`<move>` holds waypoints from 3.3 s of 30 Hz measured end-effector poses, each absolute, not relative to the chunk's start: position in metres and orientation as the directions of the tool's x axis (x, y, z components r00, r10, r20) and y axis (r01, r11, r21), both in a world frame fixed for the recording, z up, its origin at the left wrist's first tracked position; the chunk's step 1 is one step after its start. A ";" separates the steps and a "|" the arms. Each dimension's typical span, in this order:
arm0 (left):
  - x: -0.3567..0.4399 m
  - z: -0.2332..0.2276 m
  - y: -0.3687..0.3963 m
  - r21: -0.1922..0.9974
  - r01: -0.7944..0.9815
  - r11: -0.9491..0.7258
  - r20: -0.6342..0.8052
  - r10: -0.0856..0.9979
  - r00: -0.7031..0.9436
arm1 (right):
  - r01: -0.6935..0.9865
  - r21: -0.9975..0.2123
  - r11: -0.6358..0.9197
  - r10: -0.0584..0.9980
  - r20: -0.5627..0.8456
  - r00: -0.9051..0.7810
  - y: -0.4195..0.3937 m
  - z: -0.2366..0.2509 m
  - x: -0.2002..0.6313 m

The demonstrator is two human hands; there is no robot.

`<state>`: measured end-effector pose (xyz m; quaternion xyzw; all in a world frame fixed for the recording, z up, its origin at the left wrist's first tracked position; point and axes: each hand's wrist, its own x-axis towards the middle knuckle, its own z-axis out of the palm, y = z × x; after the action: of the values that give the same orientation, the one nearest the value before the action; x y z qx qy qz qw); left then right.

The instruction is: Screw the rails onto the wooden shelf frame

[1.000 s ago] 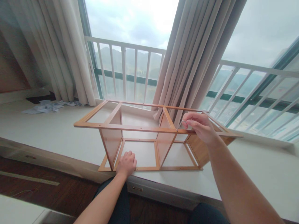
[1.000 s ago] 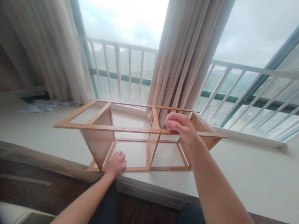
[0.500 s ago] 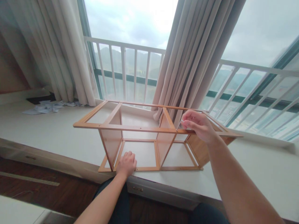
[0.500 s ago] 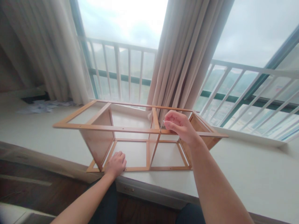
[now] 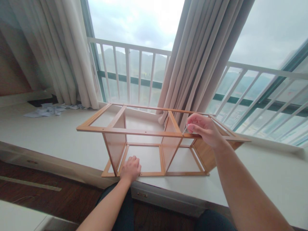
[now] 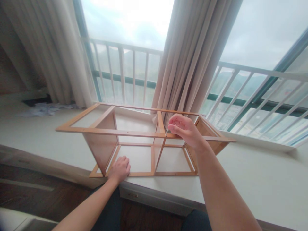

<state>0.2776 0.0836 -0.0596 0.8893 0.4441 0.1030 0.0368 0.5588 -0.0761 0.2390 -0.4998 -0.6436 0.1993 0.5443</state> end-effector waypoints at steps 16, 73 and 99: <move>0.277 -0.063 0.084 0.151 0.778 -0.610 0.160 0.791 0.590 | 0.436 -0.801 0.411 0.862 0.497 0.100 -0.075 0.239 0.558; 0.278 -0.061 0.083 0.172 0.779 -0.602 0.161 0.798 0.581 | 0.484 -0.784 0.389 0.867 0.489 0.096 -0.070 0.238 0.561; 0.278 -0.060 0.083 0.135 0.785 -0.605 0.151 0.795 0.587 | 0.424 -0.776 0.467 0.829 0.551 0.094 -0.070 0.236 0.566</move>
<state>0.2775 0.0833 -0.0598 0.8904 0.4437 0.0980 0.0268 0.5665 -0.0697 0.2359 -0.4834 -0.6482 0.1810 0.5598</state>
